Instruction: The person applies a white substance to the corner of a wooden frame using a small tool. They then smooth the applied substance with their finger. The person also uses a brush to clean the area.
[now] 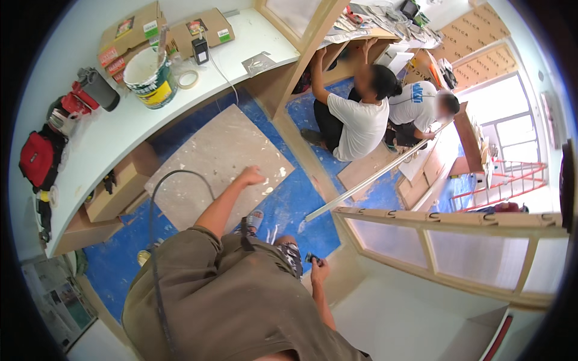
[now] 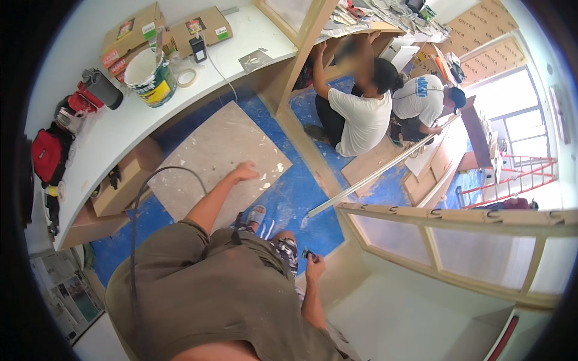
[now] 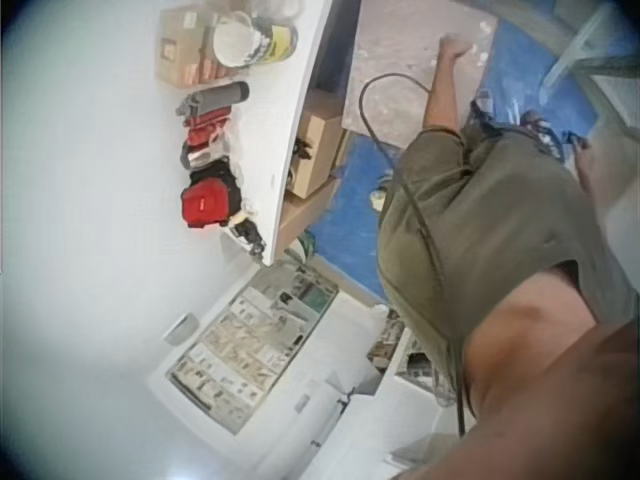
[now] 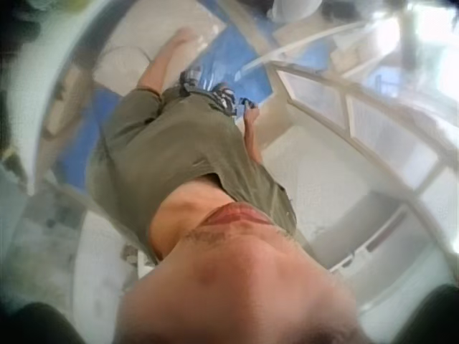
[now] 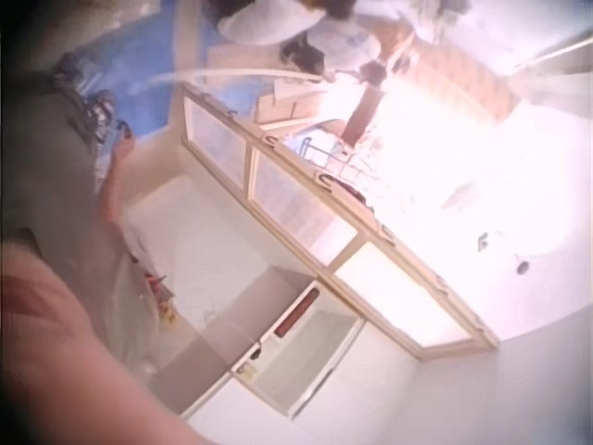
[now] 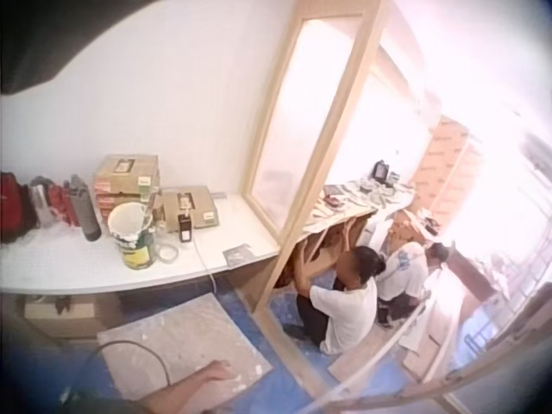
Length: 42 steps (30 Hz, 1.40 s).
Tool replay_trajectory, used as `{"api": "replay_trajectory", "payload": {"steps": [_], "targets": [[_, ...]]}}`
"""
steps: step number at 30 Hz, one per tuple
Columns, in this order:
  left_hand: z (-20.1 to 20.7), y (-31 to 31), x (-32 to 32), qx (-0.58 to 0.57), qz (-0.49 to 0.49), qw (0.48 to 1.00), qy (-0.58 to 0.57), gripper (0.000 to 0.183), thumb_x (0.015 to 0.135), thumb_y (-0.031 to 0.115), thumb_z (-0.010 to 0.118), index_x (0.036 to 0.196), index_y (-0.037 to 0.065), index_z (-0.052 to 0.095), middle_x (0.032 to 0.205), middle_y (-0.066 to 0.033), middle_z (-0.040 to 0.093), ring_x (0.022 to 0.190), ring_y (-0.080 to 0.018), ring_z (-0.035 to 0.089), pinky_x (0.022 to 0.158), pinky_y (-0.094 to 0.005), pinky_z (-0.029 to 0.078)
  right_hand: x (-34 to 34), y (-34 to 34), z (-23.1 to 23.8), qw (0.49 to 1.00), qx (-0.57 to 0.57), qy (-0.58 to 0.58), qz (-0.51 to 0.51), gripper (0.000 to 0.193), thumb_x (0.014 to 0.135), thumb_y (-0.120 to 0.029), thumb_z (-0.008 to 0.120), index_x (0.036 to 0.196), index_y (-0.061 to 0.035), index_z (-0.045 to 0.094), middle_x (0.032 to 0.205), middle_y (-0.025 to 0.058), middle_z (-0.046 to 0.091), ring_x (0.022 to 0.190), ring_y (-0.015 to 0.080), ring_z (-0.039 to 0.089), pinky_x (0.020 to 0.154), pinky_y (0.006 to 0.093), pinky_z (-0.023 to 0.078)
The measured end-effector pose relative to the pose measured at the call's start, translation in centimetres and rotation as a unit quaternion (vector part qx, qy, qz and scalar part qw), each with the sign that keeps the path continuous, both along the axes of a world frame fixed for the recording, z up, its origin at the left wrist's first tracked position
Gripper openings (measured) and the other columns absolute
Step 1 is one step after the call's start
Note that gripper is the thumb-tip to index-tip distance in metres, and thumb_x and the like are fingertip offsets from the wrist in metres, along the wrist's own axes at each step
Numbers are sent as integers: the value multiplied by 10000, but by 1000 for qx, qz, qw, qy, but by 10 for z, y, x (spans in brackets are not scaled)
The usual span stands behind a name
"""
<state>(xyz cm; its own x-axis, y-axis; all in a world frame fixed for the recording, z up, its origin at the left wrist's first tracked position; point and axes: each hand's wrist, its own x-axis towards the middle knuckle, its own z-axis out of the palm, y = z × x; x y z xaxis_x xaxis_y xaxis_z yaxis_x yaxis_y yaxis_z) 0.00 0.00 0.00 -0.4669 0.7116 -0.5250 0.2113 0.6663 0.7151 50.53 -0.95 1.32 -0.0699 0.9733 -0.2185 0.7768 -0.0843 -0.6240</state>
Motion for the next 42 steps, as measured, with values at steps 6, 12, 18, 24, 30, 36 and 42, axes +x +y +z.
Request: {"api": "replay_trajectory", "payload": {"steps": [6, 12, 18, 24, 30, 36, 42], "targets": [[-58, 4, -36, -179, 376, 891, 182, 714, 824, 343, 731, 1469, 146, 495, 1592, -251, 299, 1461, -428, 313, 1109, -633, 337, -90, 100, 22, 985, -12, 6, 173, 276, 913, -144, 720, 808, -48, 483, 638, 17, 455, 592, 121, 418, 558, 312, 394], [-108, -11, -33, -231, 443, 810, 306, 657, 943, 312, 598, 1553, 184, 389, 1643, -217, 247, 1519, -380, 243, 1115, -620, 292, -180, 231, 23, 925, -65, -55, 370, 249, 976, -168, 664, 865, -4, 514, 651, 133, 560, 565, 237, 546, 566, 391, 447], [-140, 10, -7, -230, 442, 737, 456, 591, 1012, 310, 480, 1580, 180, 383, 1641, -187, 308, 1509, -362, 304, 1152, -575, 256, -265, 321, 15, 872, -131, -139, 450, 236, 1018, -210, 616, 944, 11, 581, 794, 151, 670, 709, 267, 653, 652, 392, 495], [-126, 3, -17, -211, 442, 727, 482, 482, 1066, 316, 423, 1517, 160, 494, 1584, -188, 413, 1441, -378, 418, 1121, -545, 343, -279, 360, -26, 848, -273, -186, 414, 254, 1051, -210, 583, 1084, 40, 558, 877, 121, 657, 804, 176, 659, 698, 359, 521], [-129, 0, -21, -202, 434, 734, 482, 470, 1072, 323, 417, 1472, 111, 542, 1539, -201, 465, 1402, -406, 468, 1070, -540, 427, -282, 395, -57, 825, -221, -239, 462, 223, 992, -177, 663, 1032, 32, 594, 921, 147, 650, 792, 209, 666, 710, 351, 545], [-132, -11, -21, -192, 431, 737, 485, 461, 1064, 296, 426, 1462, 97, 549, 1526, -220, 471, 1393, -421, 474, 1063, -541, 441, -301, 393, -68, 832, -210, -246, 451, 177, 939, -131, 694, 1002, 16, 617, 908, 146, 662, 796, 242, 677, 721, 363, 551], [-118, -3, -26, -190, 444, 740, 469, 470, 1046, 255, 426, 1475, 93, 528, 1539, -232, 450, 1411, -434, 444, 1088, -552, 405, -303, 376, -66, 844, -242, -190, 440, 166, 906, -96, 708, 993, 18, 623, 919, 133, 677, 825, 226, 697, 761, 353, 569]]}}
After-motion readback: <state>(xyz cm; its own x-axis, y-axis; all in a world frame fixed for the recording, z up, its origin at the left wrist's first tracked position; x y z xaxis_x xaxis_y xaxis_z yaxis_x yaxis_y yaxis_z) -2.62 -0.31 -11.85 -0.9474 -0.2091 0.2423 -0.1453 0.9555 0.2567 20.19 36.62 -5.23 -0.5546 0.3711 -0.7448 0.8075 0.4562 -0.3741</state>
